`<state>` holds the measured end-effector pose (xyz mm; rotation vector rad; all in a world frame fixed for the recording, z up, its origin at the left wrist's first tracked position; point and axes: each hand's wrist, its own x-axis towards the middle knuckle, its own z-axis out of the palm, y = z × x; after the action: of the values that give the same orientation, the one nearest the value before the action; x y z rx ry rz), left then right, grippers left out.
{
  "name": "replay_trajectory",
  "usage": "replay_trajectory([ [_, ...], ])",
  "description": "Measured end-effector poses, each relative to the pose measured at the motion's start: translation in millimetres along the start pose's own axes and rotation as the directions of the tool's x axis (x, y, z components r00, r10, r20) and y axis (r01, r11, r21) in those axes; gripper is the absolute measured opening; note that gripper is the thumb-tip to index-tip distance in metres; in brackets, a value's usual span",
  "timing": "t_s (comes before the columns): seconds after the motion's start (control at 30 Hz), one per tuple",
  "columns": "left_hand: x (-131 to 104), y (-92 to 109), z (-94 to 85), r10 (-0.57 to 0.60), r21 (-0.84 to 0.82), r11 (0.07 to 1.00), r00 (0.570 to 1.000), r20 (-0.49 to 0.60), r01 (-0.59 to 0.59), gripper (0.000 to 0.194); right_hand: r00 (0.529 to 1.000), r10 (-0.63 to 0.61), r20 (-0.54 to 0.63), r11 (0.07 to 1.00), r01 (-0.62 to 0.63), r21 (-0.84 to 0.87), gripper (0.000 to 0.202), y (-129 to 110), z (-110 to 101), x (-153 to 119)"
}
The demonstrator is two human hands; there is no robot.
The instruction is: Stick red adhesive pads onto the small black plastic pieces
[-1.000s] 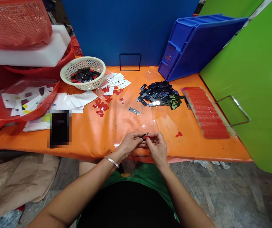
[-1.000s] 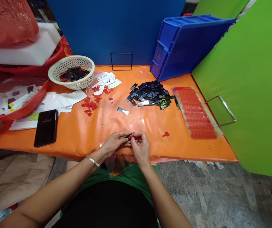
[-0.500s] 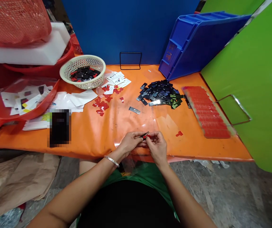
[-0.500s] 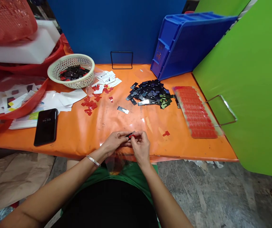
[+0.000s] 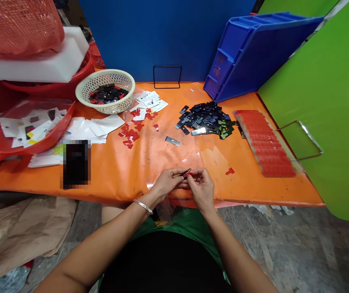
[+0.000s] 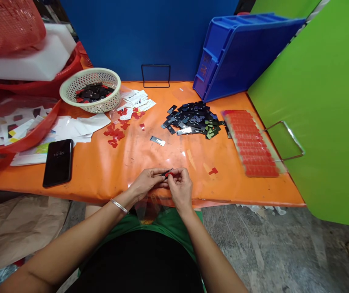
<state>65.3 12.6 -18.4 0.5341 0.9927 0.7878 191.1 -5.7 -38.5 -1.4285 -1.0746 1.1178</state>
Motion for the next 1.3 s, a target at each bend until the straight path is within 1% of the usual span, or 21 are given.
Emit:
replay_trajectory([
  [0.17,0.7,-1.7,0.0,0.012,-0.034,0.999,1.000,0.013,-0.011,0.022,0.999,-0.033,-0.001,0.999,0.033,-0.027,0.017,-0.8,-0.5,0.6],
  [0.23,0.9,-2.9,2.1,0.021,-0.042,0.999,1.000,0.001,-0.021,0.018,0.999,-0.050,-0.003,0.998,0.050,-0.044,0.016,0.9,-0.7,0.7],
  [0.37,0.2,-4.5,9.4,0.046,-0.032,0.998,0.993,-0.107,-0.050,0.015,0.996,-0.084,-0.008,0.992,0.083,-0.095,0.015,6.1,0.1,-3.4],
  [0.47,-1.5,-4.4,13.2,0.053,-0.034,0.998,0.986,-0.159,-0.060,0.015,0.987,-0.157,-0.024,0.972,0.150,-0.181,0.014,6.0,0.8,-9.1],
  [0.53,-2.4,-4.4,13.7,0.059,-0.044,0.997,0.986,-0.155,-0.066,0.015,0.973,-0.228,-0.044,0.943,0.210,-0.259,0.014,2.5,0.0,-11.0],
  [0.6,-2.7,-4.6,12.9,0.059,-0.040,0.997,0.988,-0.139,-0.066,0.015,0.960,-0.272,-0.064,0.915,0.238,-0.327,0.013,-2.4,-1.8,-9.8],
  [0.67,-2.2,-4.9,11.8,0.058,-0.023,0.998,0.991,-0.123,-0.062,0.015,0.969,-0.240,-0.058,0.917,0.206,-0.342,0.013,-6.9,-3.9,-6.2],
  [0.77,-1.3,-5.2,10.7,0.066,-0.008,0.998,0.992,-0.110,-0.067,0.015,0.992,-0.122,-0.022,0.949,0.110,-0.296,0.012,-11.2,-5.5,-0.5],
  [0.83,-1.2,-5.2,10.5,0.070,-0.010,0.997,0.992,-0.101,-0.072,0.014,0.997,-0.081,-0.017,0.959,0.073,-0.275,0.013,-12.9,-5.3,1.7],
  [1.03,-1.6,-5.8,10.1,0.078,-0.044,0.996,0.994,-0.081,-0.082,0.014,0.998,-0.060,-0.030,0.956,0.049,-0.290,0.013,-17.0,-3.0,3.8],
  [1.17,-1.4,-6.2,9.9,0.081,-0.050,0.995,0.993,-0.088,-0.085,0.016,0.996,-0.076,-0.045,0.946,0.058,-0.320,0.012,-17.5,-1.9,5.8],
  [1.3,-2.2,-6.2,10.4,0.091,-0.054,0.994,0.991,-0.101,-0.097,0.014,0.996,-0.071,-0.055,0.938,0.048,-0.344,0.011,-16.4,-0.9,7.6],
])
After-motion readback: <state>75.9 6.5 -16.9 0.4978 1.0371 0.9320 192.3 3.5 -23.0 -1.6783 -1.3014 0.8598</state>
